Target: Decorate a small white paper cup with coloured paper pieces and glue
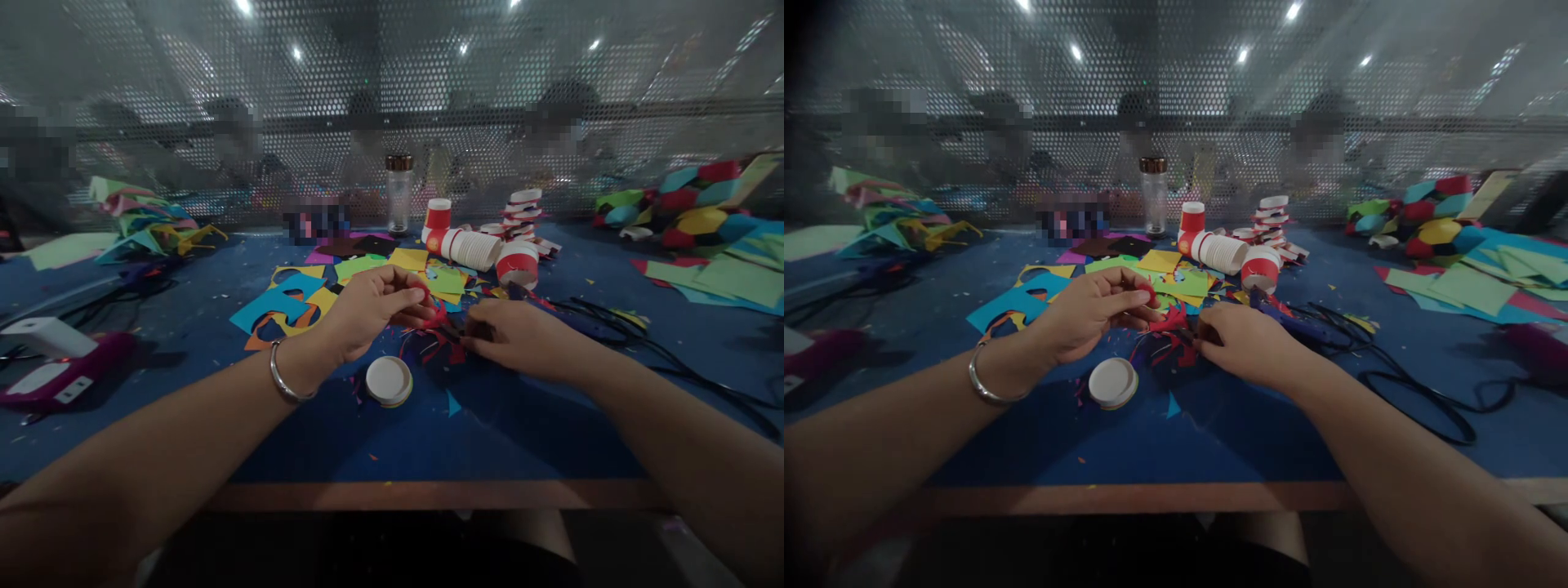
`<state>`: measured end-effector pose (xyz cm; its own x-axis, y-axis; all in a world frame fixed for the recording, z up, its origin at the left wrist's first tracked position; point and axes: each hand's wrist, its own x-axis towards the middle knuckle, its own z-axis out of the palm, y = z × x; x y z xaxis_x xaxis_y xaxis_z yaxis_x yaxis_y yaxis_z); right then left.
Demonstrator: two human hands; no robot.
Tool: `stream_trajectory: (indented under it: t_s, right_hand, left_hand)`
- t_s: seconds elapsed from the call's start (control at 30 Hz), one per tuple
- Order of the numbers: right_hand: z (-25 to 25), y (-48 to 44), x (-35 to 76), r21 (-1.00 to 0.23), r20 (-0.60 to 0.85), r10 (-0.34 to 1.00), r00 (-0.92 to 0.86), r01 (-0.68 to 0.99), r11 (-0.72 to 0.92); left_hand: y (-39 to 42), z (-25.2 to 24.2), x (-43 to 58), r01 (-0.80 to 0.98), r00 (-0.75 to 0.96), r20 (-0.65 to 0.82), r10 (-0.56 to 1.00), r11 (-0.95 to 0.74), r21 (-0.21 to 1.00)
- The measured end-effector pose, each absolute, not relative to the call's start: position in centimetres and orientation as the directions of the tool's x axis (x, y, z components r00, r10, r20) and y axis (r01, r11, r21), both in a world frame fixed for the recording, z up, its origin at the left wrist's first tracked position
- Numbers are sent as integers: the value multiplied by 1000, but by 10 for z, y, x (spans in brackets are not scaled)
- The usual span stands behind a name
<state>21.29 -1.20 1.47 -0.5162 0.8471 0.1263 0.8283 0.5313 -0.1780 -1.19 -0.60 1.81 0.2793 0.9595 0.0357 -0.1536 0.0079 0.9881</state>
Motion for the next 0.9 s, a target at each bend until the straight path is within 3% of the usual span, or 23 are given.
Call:
stream_trajectory:
  t_s: [0.13, 0.57, 0.77, 0.9]
  right_hand:
    - [11, -11, 215, -128, 136, 827, -546, 818, 561]
    - [14, -15, 213, -174, 98, 870, -483, 852, 493]
    - [22, -12, 212, -284, 105, 889, -445, 843, 456]
    - [30, -11, 212, -438, 135, 902, -410, 792, 425]
  left_hand:
    - [-4, 19, -12, -181, 267, 11, 964, 39, 983]
    - [-2, 23, -11, -317, 264, -106, 959, 190, 929]
    - [-1, 26, -13, -360, 258, -167, 952, 256, 897]
    - [-2, 29, -13, -386, 240, -199, 950, 281, 878]
